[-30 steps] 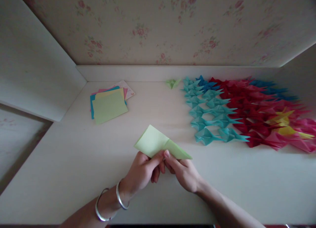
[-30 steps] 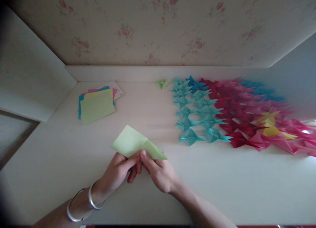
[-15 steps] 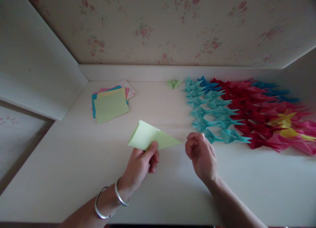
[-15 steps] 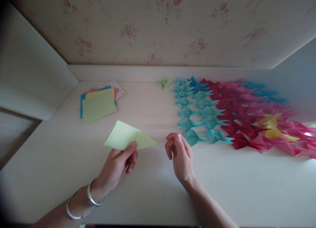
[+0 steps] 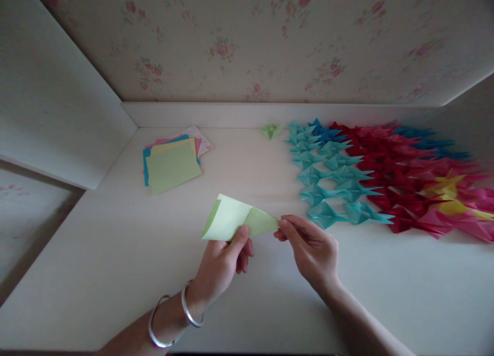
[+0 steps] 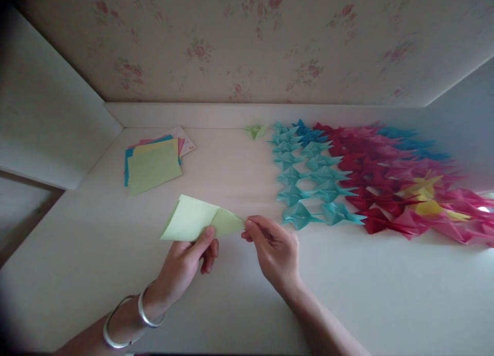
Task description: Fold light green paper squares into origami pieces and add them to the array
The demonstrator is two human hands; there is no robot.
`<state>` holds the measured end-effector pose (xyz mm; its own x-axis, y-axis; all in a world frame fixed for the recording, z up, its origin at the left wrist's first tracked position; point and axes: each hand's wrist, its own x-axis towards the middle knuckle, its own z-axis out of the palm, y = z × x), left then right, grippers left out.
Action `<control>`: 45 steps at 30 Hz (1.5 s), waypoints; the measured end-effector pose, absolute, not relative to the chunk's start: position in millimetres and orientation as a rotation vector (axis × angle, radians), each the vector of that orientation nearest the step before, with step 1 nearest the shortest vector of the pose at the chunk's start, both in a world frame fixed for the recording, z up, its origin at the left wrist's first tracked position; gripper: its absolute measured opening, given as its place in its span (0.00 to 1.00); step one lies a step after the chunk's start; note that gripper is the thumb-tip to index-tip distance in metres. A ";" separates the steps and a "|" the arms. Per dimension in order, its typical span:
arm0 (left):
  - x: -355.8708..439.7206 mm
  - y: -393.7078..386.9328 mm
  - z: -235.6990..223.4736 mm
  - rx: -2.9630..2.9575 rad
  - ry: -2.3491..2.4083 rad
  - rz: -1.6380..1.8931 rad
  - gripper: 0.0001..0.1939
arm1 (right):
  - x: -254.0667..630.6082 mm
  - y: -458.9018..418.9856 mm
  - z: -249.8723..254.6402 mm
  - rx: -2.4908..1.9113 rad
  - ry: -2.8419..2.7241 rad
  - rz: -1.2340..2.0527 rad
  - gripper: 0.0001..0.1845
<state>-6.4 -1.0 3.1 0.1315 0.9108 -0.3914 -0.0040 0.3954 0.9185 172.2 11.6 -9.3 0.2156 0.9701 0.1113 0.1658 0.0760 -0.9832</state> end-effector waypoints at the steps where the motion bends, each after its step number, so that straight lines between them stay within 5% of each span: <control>1: -6.1 -1.1 2.7 0.955 1.261 0.828 0.26 | 171.8 11.2 -9.4 -1.362 -1.191 0.880 0.03; 14: -7.5 -1.0 4.7 1.008 1.248 0.757 0.26 | 167.2 10.7 -8.7 -1.220 -1.043 1.398 0.16; 20: -8.9 -9.6 2.7 1.224 1.411 1.249 0.06 | 166.5 10.1 -8.3 -1.233 -0.898 1.353 0.13; 24: -15.8 -9.3 2.3 2.094 1.391 1.465 0.13 | 168.2 11.3 -10.8 -1.199 -0.846 1.348 0.11; 29: -22.6 2.8 -3.3 2.566 1.346 0.986 0.21 | 168.2 10.6 -13.0 -1.100 -0.849 1.416 0.10; 36: -23.6 6.1 3.5 1.719 1.532 1.042 0.11 | 174.2 3.2 -12.5 -1.043 -1.079 1.127 0.09; 42: -22.8 19.5 8.6 0.819 1.243 1.089 0.13 | 179.8 1.2 -6.5 -0.935 -1.957 0.529 0.24; 45: -21.5 20.3 6.0 0.706 1.182 1.078 0.14 | 177.3 4.6 -9.5 -0.880 -2.132 0.323 0.20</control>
<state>-21.5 20.3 6.0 0.0150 0.9279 -0.3726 -0.2857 0.3611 0.8877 177.3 4.6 -9.5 -0.4465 0.6843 0.5765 0.4827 0.7267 -0.4888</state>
